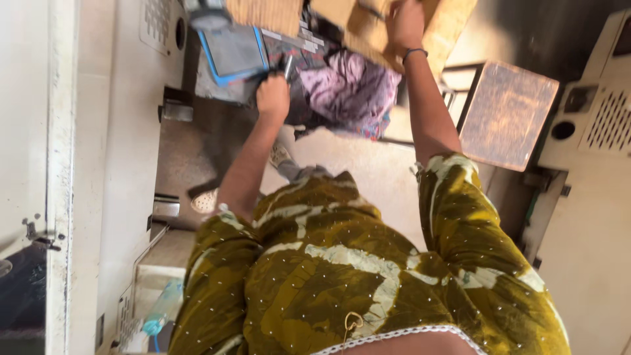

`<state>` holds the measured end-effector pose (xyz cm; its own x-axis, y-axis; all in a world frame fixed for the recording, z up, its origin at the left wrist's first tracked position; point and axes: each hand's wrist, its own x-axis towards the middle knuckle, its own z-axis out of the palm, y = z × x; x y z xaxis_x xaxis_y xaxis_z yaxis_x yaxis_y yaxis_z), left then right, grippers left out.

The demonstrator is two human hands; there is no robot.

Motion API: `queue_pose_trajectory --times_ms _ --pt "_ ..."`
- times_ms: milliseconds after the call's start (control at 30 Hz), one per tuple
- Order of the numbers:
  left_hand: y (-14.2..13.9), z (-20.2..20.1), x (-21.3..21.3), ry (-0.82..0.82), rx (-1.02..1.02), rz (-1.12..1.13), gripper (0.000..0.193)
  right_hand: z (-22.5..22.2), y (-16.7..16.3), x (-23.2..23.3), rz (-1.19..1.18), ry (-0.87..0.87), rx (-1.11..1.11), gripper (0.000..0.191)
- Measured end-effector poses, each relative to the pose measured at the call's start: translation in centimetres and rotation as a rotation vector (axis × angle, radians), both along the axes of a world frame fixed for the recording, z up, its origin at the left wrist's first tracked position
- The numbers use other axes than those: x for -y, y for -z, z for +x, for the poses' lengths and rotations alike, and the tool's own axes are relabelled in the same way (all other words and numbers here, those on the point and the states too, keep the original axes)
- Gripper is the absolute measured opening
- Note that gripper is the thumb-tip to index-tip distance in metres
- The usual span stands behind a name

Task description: The person operates a CNC lathe control panel, retrieves a cylindrical metal rod from a cardboard box, and uses a cloth to wipe its surface. They then open the machine door, insert the rod into the chuck, and close the door.

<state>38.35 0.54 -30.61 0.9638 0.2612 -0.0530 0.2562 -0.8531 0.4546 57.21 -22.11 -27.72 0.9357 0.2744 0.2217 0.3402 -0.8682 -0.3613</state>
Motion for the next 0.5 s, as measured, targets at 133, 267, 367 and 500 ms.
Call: queue_pose_trajectory --times_ms 133,267,367,500 --pt "-0.7 1.4 -0.5 -0.095 -0.017 0.021 0.012 1.4 -0.6 -1.4 -0.401 -0.014 -0.148 0.009" --pt "-1.2 0.3 -0.5 -0.154 0.058 -0.128 0.022 1.5 -0.5 -1.8 -0.401 0.062 -0.113 0.014" --pt "-1.1 -0.9 -0.6 -0.212 0.091 -0.277 0.021 2.0 0.1 -1.5 -0.471 0.122 -0.167 0.024" --pt "-1.2 -1.4 -2.0 -0.211 0.2 -0.351 0.018 3.1 0.8 -1.4 -0.382 0.082 -0.4 0.035"
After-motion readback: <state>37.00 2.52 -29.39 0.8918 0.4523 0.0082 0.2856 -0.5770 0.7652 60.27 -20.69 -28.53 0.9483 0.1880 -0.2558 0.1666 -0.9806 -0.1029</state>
